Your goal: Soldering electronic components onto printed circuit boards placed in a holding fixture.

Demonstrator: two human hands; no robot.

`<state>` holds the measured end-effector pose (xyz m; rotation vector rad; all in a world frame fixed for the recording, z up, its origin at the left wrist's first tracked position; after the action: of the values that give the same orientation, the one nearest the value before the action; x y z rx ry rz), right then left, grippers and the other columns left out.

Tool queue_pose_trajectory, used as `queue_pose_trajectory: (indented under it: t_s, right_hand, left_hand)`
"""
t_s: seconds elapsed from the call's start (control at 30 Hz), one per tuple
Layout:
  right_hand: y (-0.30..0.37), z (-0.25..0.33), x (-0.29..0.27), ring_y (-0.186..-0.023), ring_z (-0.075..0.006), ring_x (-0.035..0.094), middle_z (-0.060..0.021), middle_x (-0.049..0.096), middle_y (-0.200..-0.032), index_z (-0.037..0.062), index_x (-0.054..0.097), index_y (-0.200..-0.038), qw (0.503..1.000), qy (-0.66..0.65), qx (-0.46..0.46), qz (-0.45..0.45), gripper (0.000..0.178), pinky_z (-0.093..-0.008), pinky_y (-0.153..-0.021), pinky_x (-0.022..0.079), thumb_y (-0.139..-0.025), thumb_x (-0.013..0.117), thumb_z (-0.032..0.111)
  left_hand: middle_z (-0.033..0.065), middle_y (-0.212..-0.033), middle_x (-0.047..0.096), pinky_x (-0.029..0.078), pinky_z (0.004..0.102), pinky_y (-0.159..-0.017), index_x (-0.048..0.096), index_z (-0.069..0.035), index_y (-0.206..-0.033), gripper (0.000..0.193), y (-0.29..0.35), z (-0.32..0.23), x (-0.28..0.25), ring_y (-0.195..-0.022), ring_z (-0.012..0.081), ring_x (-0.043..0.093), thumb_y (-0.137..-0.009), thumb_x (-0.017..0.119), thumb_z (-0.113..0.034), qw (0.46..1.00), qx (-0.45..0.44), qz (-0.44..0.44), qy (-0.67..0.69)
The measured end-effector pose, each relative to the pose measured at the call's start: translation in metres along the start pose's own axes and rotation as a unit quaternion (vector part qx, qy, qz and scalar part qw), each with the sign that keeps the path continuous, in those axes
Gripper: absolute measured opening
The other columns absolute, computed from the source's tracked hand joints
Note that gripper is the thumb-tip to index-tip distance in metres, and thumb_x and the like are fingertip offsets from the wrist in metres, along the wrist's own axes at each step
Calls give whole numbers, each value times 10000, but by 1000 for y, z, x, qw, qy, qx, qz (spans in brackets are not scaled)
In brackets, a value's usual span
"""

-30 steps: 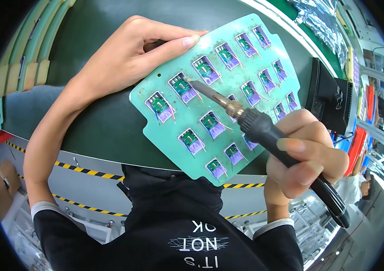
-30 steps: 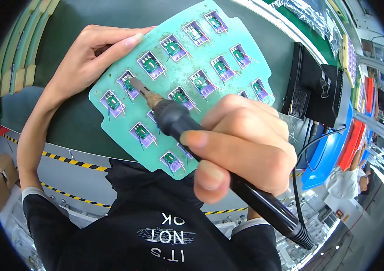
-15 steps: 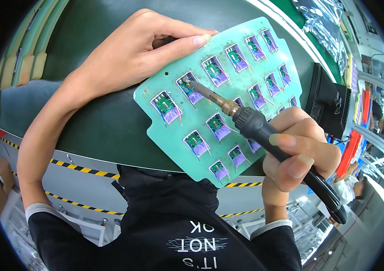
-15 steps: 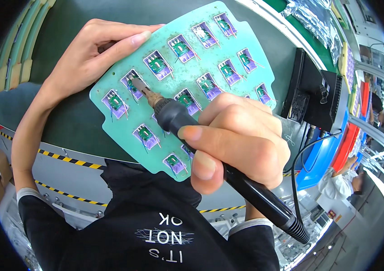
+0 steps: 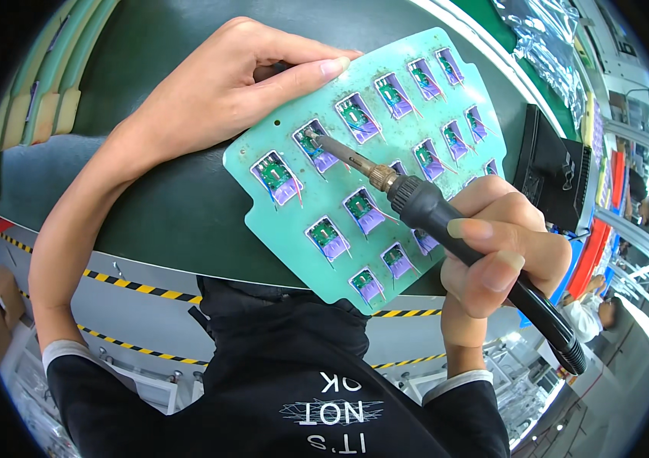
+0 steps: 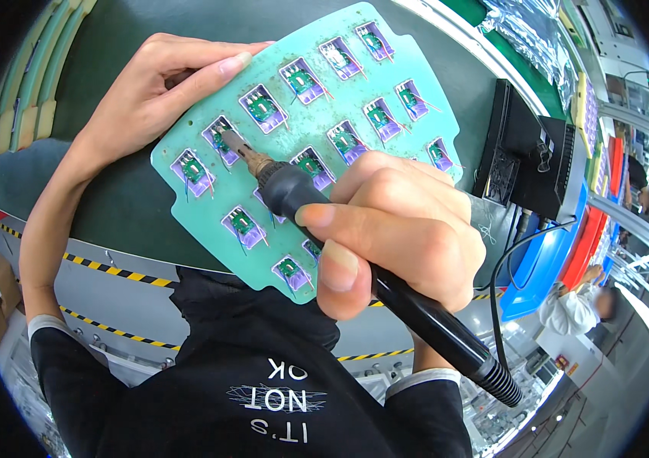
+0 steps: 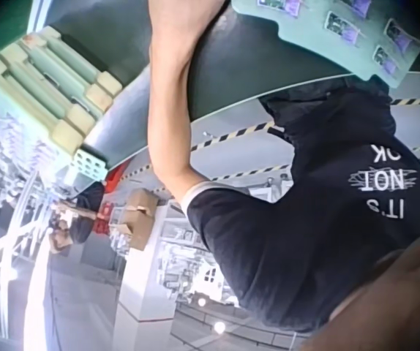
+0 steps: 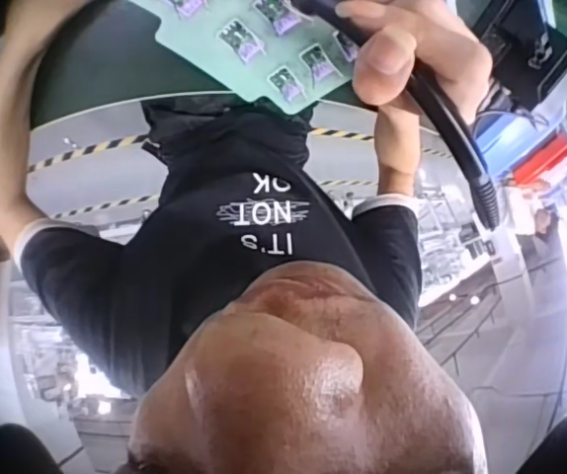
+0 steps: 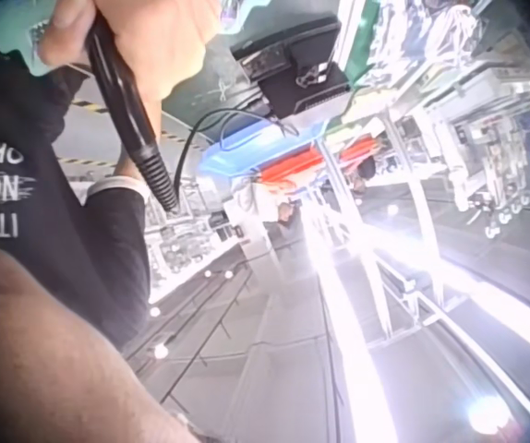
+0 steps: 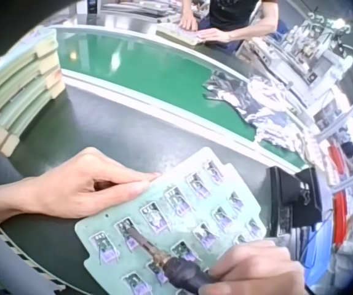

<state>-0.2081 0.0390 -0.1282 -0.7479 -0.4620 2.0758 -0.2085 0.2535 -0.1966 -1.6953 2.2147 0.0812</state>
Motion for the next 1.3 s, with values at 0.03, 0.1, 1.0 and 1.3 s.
queue_pose_trajectory:
  t_s: [0.03,0.1,1.0,1.3]
  right_hand:
    - [0,0,0,-422,-156,509,-41,526,-549,8,532,-847,1000,-3,-3,1,187,-263,-362,387,-840,604,181]
    - [-1,-1,1,-422,-158,508,-42,528,-551,9,531,-848,1000,-7,-9,1,190,-264,-362,387,-843,601,186]
    - [2,5,1,-436,-168,520,-35,501,-536,14,551,-770,1000,-7,-4,-5,266,-266,-373,388,-860,575,263]
    - [3,2,4,-410,-165,503,-42,495,-529,1,534,-838,1000,-7,-13,3,194,-262,-348,380,-847,579,189]
  left_hand:
    - [73,-710,623,388,202,-508,575,8,-1119,277,0,0,0,-614,40,509,-905,489,-147,1000,1,0,-2]
    - [74,-714,625,391,201,-512,575,7,-1118,277,0,0,-1,-617,41,512,-905,488,-148,1000,2,4,-11]
    - [58,-682,609,339,200,-468,589,-8,-1111,273,4,-2,-1,-570,33,462,-903,499,-161,998,26,-9,-54]
    - [69,-664,597,354,203,-477,585,-5,-1115,283,4,-6,0,-572,41,479,-907,490,-172,999,7,-3,-39]
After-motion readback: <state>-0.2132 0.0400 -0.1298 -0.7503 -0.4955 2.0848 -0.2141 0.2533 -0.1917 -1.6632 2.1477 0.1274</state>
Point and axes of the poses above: each hand's wrist, its own y-axis away from the middle knuckle, its own x-axis out of the palm, z = x × y, the point moved 2 cm from there along -y, towards the middle knuckle
